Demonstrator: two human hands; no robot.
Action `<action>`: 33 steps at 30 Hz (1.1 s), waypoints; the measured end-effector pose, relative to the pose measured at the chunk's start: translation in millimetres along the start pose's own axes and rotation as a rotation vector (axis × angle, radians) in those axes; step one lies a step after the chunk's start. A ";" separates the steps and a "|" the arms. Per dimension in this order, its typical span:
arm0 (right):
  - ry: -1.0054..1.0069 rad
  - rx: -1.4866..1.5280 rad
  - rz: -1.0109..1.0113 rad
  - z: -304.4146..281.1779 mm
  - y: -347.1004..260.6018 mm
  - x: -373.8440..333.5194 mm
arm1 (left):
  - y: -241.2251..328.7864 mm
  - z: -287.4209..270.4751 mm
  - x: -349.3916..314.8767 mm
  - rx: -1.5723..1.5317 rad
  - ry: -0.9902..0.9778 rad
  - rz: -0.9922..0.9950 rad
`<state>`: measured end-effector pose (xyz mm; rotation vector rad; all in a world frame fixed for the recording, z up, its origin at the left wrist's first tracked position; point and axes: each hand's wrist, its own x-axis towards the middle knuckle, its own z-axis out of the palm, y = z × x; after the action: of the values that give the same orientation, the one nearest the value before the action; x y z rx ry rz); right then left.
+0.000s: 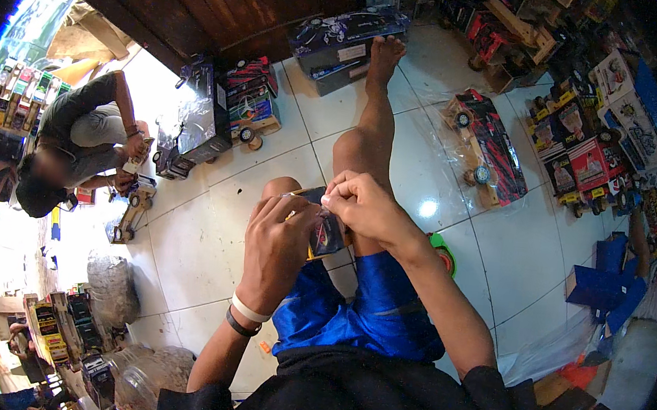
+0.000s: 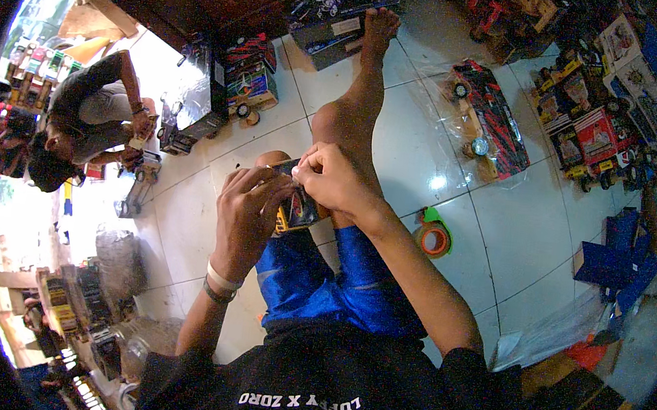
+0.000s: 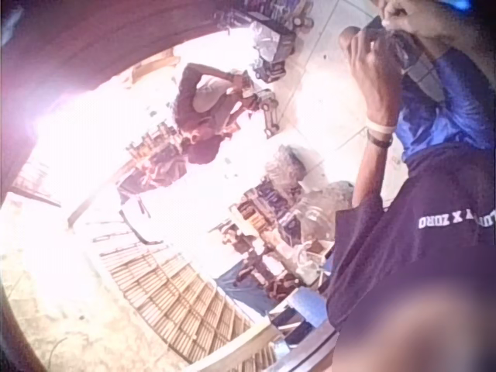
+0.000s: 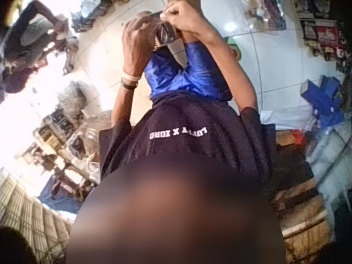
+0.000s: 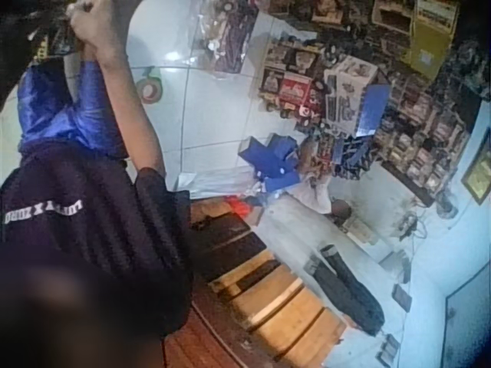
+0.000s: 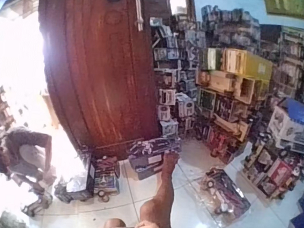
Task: The person sits on the floor and wraps several small boxes with clear plastic film and tape. They use a handheld tape dispenser to seal the plastic around each box, then set the wrapped items aside.
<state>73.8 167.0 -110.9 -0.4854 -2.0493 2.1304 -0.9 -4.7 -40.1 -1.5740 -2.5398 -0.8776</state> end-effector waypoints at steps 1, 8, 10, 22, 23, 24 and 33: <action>-0.007 0.005 0.037 -0.3 0.7 2.0 | -2.7 0.5 0.9 -0.001 -0.026 0.021; 0.078 -0.291 -0.139 -6.1 -22.8 -5.2 | -26.8 11.6 13.7 -0.162 -0.064 -0.028; 0.166 -0.412 -0.444 -11.2 -29.7 -13.6 | -34.8 11.3 15.0 -0.216 -0.105 -0.086; 0.102 -0.439 -0.434 -9.6 0.1 -6.2 | -32.1 2.4 20.1 -0.271 -0.220 -0.205; 0.093 -0.402 -0.352 -7.7 3.8 -4.2 | -26.2 0.3 17.2 -0.198 -0.197 -0.182; 0.076 -0.365 -0.274 -5.5 7.0 -2.3 | -20.5 -1.4 13.8 -0.113 -0.155 -0.140; -0.040 -0.358 -0.022 -4.6 12.4 7.2 | -5.1 5.3 -0.9 0.257 -0.081 0.140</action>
<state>70.0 173.0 -124.2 -0.4615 -2.4580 1.7762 -3.3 -4.6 -47.1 -1.7081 -2.4367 -0.4618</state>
